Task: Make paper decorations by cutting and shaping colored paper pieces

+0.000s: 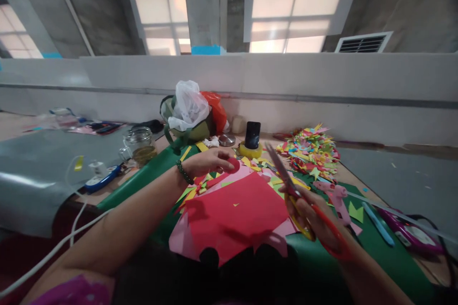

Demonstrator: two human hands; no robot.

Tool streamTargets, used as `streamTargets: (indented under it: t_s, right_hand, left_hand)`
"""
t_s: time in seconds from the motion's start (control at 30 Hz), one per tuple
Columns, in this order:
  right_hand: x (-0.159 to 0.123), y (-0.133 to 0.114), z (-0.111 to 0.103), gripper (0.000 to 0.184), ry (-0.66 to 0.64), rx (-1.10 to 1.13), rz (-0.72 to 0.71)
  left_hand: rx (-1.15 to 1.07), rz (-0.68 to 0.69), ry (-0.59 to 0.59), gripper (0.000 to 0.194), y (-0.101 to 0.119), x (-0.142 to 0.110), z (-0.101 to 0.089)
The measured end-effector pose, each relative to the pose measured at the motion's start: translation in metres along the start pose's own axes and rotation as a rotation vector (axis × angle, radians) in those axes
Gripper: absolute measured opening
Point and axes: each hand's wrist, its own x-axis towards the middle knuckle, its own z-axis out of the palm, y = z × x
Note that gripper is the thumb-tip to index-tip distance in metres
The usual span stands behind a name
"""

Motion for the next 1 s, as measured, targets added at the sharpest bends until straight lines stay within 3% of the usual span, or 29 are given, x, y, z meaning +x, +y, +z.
streamTargets:
  t_s: [0.07, 0.17, 0.23, 0.33, 0.43, 0.57, 0.73, 0.87, 1.0]
  right_hand:
    - [0.011, -0.010, 0.001, 0.057, 0.125, -0.012, 0.060]
    - [0.032, -0.022, 0.006, 0.056, 0.228, -0.014, 0.055]
    - [0.046, -0.022, 0.012, 0.055, 0.244, 0.026, 0.016]
    - [0.060, -0.013, 0.021, 0.053, 0.163, 0.116, -0.002]
    - [0.062, -0.002, 0.028, 0.044, 0.143, 0.188, 0.021]
    - [0.059, 0.008, 0.035, 0.038, 0.237, 0.250, 0.023]
    - [0.061, 0.015, 0.043, 0.037, 0.371, 0.298, 0.017]
    - [0.061, 0.019, 0.041, 0.042, 0.315, 0.243, 0.017]
    - [0.054, 0.023, 0.029, 0.060, 0.105, 0.110, -0.095]
  left_hand:
    - [-0.077, 0.017, 0.090, 0.016, -0.005, 0.007, 0.003]
    - [-0.064, 0.025, 0.074, 0.015, -0.010, 0.013, 0.020]
    - [-0.010, 0.024, -0.006, 0.015, -0.012, 0.017, 0.034]
    - [0.016, 0.052, -0.061, 0.014, -0.018, 0.026, 0.050]
    - [-0.029, 0.082, -0.024, 0.012, -0.027, 0.034, 0.060]
    - [-0.167, 0.098, 0.023, 0.021, -0.042, 0.042, 0.068]
    - [-0.416, 0.025, 0.073, 0.030, -0.060, 0.049, 0.078]
    - [-0.543, 0.047, 0.177, 0.033, -0.064, 0.053, 0.081]
    - [-0.635, 0.035, 0.261, 0.034, -0.064, 0.052, 0.075]
